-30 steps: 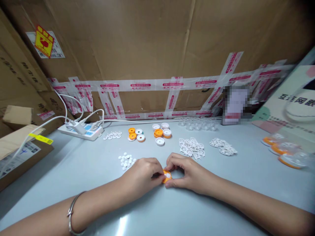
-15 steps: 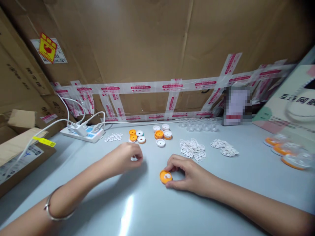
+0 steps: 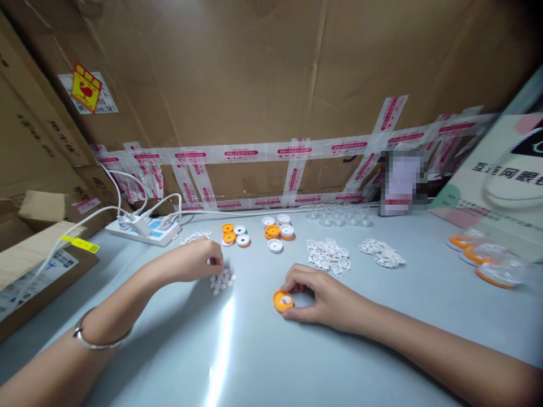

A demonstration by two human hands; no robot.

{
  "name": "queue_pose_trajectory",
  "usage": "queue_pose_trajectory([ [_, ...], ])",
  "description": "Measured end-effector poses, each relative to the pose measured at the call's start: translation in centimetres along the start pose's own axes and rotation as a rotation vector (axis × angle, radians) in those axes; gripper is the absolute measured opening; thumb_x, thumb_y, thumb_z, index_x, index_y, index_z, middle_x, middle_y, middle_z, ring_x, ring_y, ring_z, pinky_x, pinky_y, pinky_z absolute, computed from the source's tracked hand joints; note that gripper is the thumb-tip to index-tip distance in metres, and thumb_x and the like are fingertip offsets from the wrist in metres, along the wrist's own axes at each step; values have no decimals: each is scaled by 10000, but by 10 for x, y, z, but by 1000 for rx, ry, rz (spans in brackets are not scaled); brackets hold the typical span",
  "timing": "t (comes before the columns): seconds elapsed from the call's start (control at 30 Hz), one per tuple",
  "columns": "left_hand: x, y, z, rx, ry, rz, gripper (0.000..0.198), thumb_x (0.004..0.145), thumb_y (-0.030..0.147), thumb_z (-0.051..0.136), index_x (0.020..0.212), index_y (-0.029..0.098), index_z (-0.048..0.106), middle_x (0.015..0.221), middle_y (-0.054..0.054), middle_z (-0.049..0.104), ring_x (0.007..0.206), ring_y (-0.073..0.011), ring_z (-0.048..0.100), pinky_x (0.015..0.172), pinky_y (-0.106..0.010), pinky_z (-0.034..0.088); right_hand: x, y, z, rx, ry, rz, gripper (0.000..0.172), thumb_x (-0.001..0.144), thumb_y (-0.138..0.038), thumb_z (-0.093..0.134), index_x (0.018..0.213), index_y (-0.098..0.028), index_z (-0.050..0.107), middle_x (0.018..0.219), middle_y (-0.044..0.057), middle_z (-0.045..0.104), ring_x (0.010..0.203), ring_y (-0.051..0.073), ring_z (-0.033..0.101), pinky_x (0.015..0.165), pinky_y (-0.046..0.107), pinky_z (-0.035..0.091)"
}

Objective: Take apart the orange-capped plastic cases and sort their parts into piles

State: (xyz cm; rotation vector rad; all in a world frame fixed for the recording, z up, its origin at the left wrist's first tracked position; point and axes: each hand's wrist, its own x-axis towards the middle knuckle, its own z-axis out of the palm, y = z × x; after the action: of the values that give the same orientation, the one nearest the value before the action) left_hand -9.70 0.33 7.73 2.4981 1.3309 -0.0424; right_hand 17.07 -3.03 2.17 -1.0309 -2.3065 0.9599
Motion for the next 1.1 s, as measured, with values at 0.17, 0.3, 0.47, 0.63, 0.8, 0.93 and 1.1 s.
queue_pose_trajectory([
  [0.17,2,23,3,4,233,79,199,813,228,471,743,165,646,763,-36,636,695,-143,561,665,-238,409,1,1,2,2,14,-11,147,649,-215,664,779,-178,604,799,17,563,743,140,541,690,255,444],
  [0.3,7,56,26,-110,325,273,162,842,228,479,859,161,626,852,-52,617,805,-146,560,740,-251,423,2,3,5,-5,40,-35,147,655,-210,655,787,-175,602,787,20,560,731,138,538,675,252,441],
  [0.47,12,77,58,-15,327,361,130,835,214,505,865,180,627,850,-42,624,782,-150,564,688,-268,395,2,4,8,-21,83,-90,120,659,-224,652,725,-181,561,734,3,533,689,127,522,633,233,435],
  [0.63,19,80,71,55,347,277,105,816,221,539,793,180,634,778,-31,625,729,-152,568,642,-274,358,2,5,9,-44,89,-106,134,648,-204,655,698,-180,533,709,-7,519,663,120,502,613,228,427],
  [0.8,19,81,73,37,368,254,134,814,169,512,777,175,640,767,-27,644,738,-148,589,662,-279,335,2,7,9,-34,96,-101,130,662,-223,651,704,-177,537,705,-5,519,661,120,508,607,225,422],
  [0.93,18,81,68,-25,309,247,130,806,161,523,788,184,650,796,-16,659,753,-140,600,683,-276,326,3,8,9,-24,90,-95,149,651,-228,664,720,-172,545,719,-2,524,677,124,512,619,229,422],
  [1.1,21,81,69,-49,301,218,77,794,212,578,818,190,648,817,-17,665,782,-153,598,696,-278,321,4,7,8,-33,75,-84,170,642,-232,683,699,-175,534,710,-5,520,673,126,508,616,228,417],
])
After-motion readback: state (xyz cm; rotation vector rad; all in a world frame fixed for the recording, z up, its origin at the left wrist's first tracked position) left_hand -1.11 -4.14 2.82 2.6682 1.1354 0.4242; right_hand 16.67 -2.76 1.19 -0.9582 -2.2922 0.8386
